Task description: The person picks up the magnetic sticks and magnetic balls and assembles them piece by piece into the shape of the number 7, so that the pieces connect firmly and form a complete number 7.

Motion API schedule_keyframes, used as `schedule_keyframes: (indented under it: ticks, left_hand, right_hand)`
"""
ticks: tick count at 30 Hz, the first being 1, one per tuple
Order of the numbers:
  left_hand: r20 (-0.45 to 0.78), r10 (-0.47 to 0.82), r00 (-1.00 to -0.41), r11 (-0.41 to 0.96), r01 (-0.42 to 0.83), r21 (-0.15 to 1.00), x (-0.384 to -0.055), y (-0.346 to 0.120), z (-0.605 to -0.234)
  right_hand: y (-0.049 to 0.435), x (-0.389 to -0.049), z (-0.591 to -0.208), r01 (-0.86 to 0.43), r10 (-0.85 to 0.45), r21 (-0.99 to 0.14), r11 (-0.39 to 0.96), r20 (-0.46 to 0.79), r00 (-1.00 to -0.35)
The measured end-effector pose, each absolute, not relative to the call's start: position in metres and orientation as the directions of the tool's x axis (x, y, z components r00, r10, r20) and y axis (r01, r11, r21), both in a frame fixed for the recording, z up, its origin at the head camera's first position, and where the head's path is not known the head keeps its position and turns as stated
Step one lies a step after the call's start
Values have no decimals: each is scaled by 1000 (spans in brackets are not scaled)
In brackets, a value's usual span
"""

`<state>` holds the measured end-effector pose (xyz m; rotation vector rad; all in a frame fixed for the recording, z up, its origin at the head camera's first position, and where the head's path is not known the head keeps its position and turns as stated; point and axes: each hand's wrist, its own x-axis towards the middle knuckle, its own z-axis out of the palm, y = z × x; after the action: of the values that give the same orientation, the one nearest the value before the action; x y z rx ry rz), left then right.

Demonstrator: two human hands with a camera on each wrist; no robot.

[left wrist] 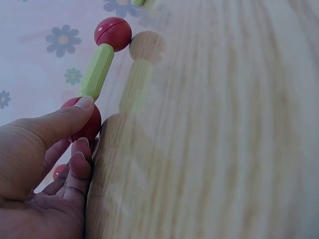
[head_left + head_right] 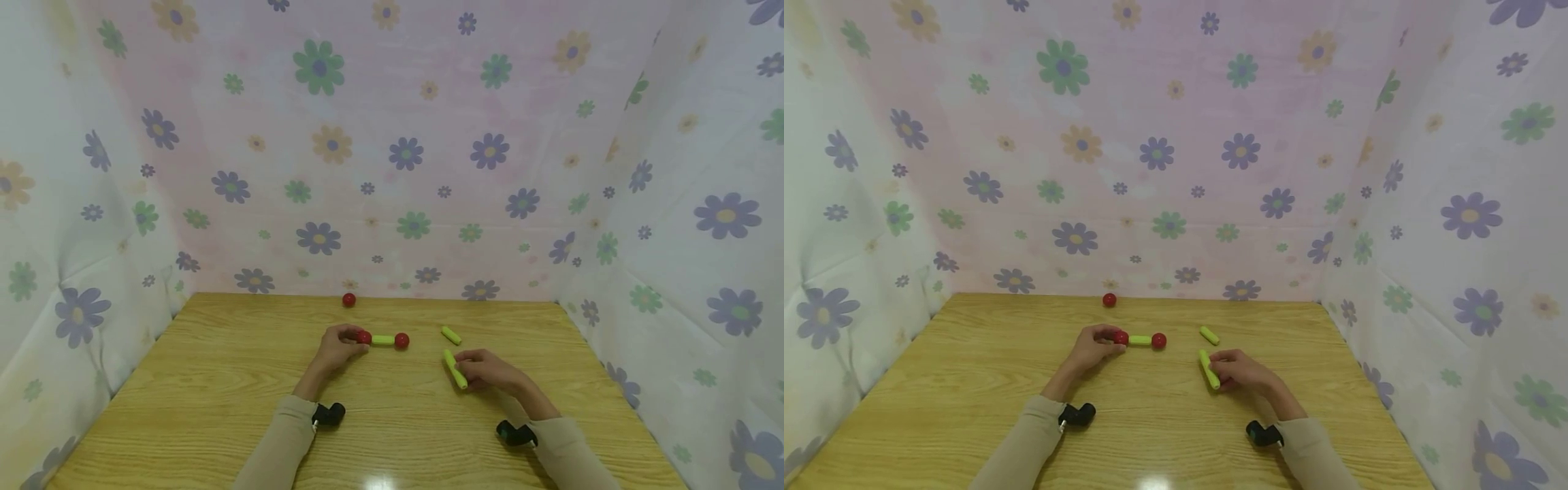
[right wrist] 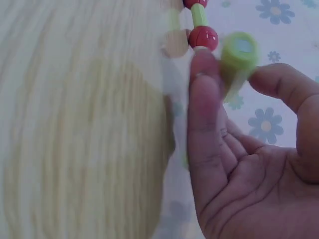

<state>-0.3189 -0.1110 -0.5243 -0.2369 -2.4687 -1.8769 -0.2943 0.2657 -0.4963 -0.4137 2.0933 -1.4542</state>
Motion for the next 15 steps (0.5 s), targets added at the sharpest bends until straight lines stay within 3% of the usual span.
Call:
schedule_keyframes:
  ticks: [10, 15]
  left_hand:
    - [108, 103, -989, 257, 131, 957, -320, -111, -525]
    - [181, 138, -974, 235, 210, 949, -318, -114, -525]
  right_hand:
    - [250, -295, -502, 120, -528, -944, 307, -274, -804]
    - [240, -293, -504, 125, -565, -948, 292, -276, -777]
